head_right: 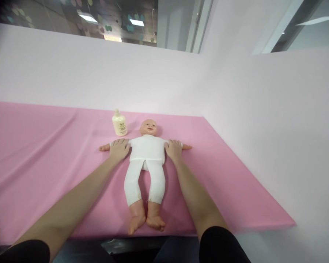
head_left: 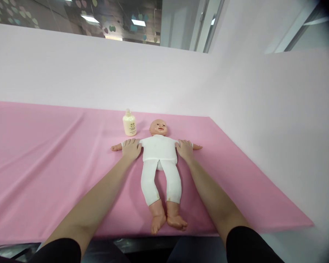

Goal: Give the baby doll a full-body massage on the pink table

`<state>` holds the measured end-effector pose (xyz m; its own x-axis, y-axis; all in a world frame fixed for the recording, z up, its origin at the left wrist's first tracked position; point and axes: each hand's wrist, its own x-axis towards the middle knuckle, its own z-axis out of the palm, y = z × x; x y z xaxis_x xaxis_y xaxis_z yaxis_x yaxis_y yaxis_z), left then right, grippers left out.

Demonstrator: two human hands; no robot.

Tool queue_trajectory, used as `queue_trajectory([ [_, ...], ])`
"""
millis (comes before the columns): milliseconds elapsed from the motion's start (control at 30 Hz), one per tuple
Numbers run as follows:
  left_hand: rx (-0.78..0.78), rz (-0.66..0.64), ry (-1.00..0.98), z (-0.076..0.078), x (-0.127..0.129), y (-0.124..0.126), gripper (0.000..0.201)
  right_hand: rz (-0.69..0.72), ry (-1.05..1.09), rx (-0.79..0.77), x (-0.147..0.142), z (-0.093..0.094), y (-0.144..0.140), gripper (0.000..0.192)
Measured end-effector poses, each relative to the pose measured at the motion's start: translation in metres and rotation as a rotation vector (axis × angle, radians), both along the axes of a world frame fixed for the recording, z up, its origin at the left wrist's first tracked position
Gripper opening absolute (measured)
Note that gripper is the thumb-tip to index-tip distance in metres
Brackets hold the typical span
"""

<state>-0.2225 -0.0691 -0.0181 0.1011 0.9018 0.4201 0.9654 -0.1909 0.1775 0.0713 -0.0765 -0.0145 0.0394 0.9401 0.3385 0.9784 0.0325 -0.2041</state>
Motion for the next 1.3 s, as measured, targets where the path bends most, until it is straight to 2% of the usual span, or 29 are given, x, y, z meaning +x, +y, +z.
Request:
queue_trajectory([
  [200, -0.025, 0.133, 0.027, 0.003, -0.012, 0.002, 0.039, -0.077, -0.053, 0.034, 0.011, -0.002, 0.000, 0.042],
  [333, -0.025, 0.142, 0.047, 0.003, -0.010, 0.000, 0.041, -0.094, -0.079, 0.059, 0.009, -0.006, 0.001, 0.043],
  [433, -0.003, 0.121, 0.041, 0.002, -0.003, -0.002, 0.044, -0.034, -0.052, 0.060, 0.000, -0.006, 0.001, 0.042],
  [533, -0.013, 0.020, -0.016, 0.002, 0.005, -0.002, 0.046, 0.107, 0.058, 0.017, -0.009, -0.003, 0.002, 0.042],
  [733, -0.164, -0.397, -0.123, -0.001, 0.016, 0.000, 0.053, 0.344, 0.253, -0.089, -0.023, 0.002, 0.005, 0.048],
  [833, -0.203, -0.563, -0.163, 0.002, 0.018, -0.003, 0.057, 0.411, 0.286, -0.120, -0.035, 0.006, -0.001, 0.059],
  [933, -0.198, -0.675, -0.197, 0.007, 0.022, -0.008, 0.056, 0.490, 0.245, -0.145, -0.049, 0.013, -0.011, 0.062],
  [1100, -0.172, -0.749, -0.266, 0.008, 0.027, -0.009, 0.055, 0.552, 0.208, -0.146, -0.061, 0.019, -0.017, 0.055],
  [1200, -0.159, -0.714, -0.325, 0.001, 0.027, -0.004, 0.053, 0.531, 0.277, -0.098, -0.056, 0.013, -0.010, 0.051],
  [1300, -0.152, -0.627, -0.370, -0.005, 0.026, 0.002, 0.052, 0.468, 0.352, -0.056, -0.047, 0.005, -0.001, 0.052],
])
